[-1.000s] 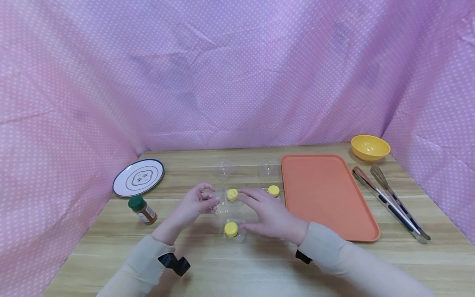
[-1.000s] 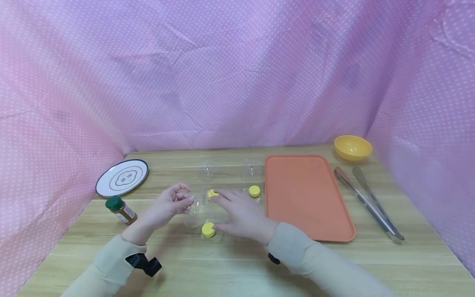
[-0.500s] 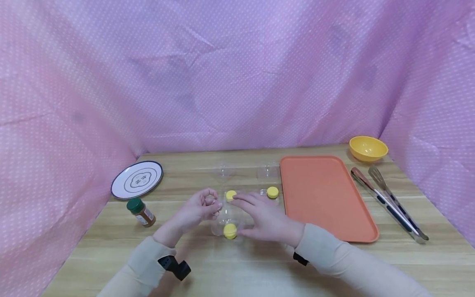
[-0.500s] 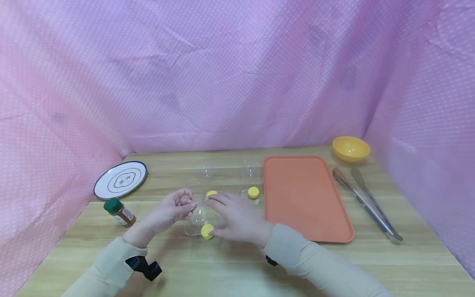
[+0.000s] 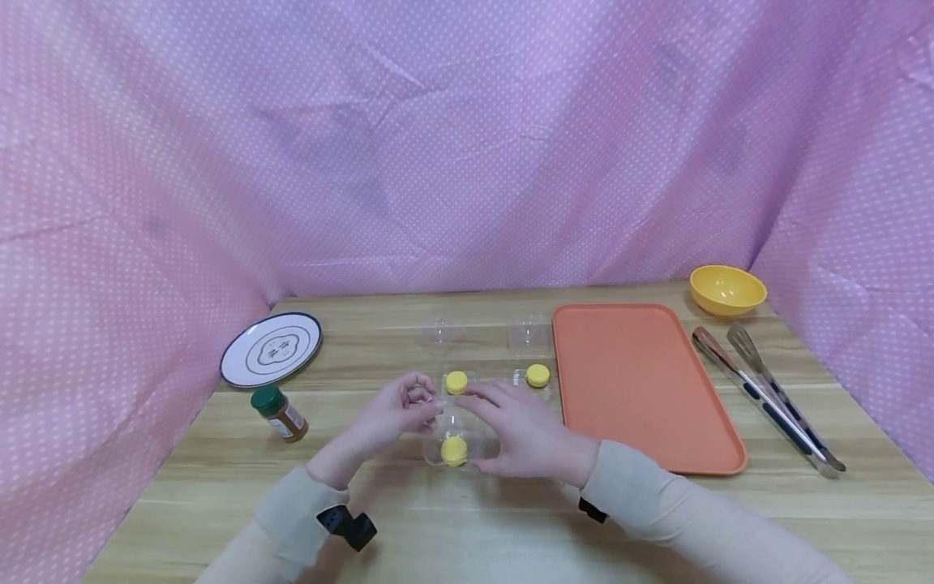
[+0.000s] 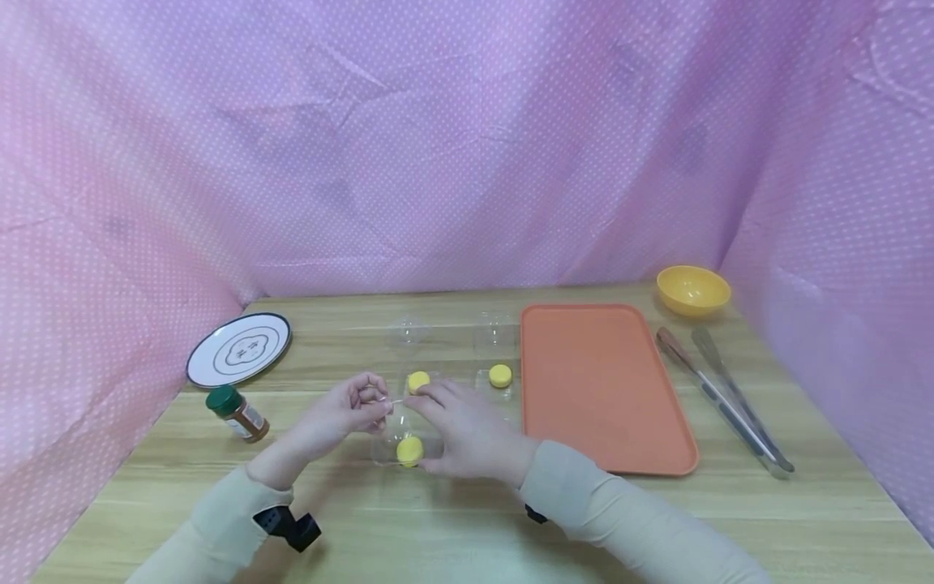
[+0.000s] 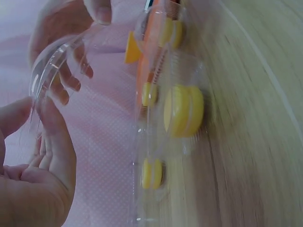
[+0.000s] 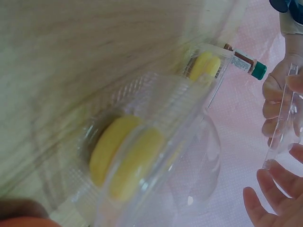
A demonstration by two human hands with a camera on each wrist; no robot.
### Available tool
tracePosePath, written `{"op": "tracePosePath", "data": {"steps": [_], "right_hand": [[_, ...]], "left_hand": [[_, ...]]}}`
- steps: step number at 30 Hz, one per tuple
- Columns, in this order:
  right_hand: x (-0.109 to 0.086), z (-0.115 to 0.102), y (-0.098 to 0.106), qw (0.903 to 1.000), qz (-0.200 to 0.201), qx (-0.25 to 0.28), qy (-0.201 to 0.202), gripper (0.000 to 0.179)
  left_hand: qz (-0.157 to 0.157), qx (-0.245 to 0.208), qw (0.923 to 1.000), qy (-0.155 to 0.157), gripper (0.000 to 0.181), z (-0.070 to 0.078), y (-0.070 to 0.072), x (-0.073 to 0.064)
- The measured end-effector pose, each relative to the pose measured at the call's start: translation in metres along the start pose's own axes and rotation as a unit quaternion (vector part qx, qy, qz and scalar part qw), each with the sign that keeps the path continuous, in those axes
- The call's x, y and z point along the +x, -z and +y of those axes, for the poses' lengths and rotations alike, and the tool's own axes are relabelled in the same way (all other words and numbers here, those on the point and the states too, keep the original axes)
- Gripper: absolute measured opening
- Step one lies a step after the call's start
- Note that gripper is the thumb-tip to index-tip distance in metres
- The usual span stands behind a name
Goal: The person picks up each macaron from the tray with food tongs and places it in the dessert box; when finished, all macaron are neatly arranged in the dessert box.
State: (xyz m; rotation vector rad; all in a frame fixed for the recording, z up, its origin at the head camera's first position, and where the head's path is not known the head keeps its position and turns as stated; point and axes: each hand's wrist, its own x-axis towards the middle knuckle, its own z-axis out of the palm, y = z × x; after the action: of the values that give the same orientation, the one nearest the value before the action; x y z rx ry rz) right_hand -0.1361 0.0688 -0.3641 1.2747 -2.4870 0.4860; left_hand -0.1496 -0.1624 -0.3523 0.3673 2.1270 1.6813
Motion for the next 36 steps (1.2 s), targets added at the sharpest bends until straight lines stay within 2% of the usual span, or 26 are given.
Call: {"op": "tracePosePath", "data": {"steps": [3,6,8,10,12,15,18,23,25,27,31,36], "right_hand": [[-0.001,0.001,-0.001,1.0000,0.001,-0.001,0.001,0.081],[-0.002,0.001,-0.001,1.0000,0.002,0.001,-0.002,0.080],[-0.002,0.001,-0.002,1.0000,0.002,-0.001,-0.004,0.079],[-0.002,0.001,-0.003,1.0000,0.001,-0.003,-0.009,0.078],[-0.002,0.000,-0.003,0.9998,-0.004,-0.004,-0.017,0.076],[0.000,-0.001,-0.003,0.9994,-0.013,-0.004,-0.032,0.074],[0.001,-0.002,-0.005,0.9985,-0.029,-0.007,-0.047,0.073],[0.003,-0.002,-0.011,0.9960,-0.058,0.001,-0.068,0.071],[0.004,-0.003,-0.013,0.9955,-0.063,0.007,-0.070,0.070],[0.004,-0.004,-0.015,0.9951,-0.068,0.011,-0.071,0.069],[0.005,-0.005,-0.018,0.9929,-0.089,0.015,-0.078,0.069],[0.007,-0.008,-0.020,0.9877,-0.121,0.021,-0.097,0.069]], "left_hand": [[0.025,0.060,0.9973,-0.032,0.038,-0.004,-0.001,-0.001],[0.036,0.121,0.9890,-0.078,0.049,-0.008,-0.001,-0.003],[0.028,0.165,0.9794,-0.113,0.059,-0.011,0.000,-0.005],[0.014,0.210,0.9668,-0.145,0.069,-0.014,0.001,-0.008],[0.006,0.259,0.9519,-0.164,0.079,-0.016,0.000,-0.011],[0.007,0.329,0.9287,-0.170,0.087,-0.018,-0.001,-0.015],[0.014,0.375,0.9116,-0.168,0.088,-0.019,-0.002,-0.017],[0.010,0.413,0.8906,-0.189,0.085,-0.021,0.000,-0.019],[0.006,0.424,0.8844,-0.195,0.083,-0.022,0.000,-0.019],[0.000,0.430,0.8819,-0.193,0.082,-0.022,0.000,-0.019],[-0.007,0.439,0.8805,-0.178,0.079,-0.024,0.000,-0.018],[-0.013,0.439,0.8852,-0.154,0.076,-0.026,-0.001,-0.018]]}}
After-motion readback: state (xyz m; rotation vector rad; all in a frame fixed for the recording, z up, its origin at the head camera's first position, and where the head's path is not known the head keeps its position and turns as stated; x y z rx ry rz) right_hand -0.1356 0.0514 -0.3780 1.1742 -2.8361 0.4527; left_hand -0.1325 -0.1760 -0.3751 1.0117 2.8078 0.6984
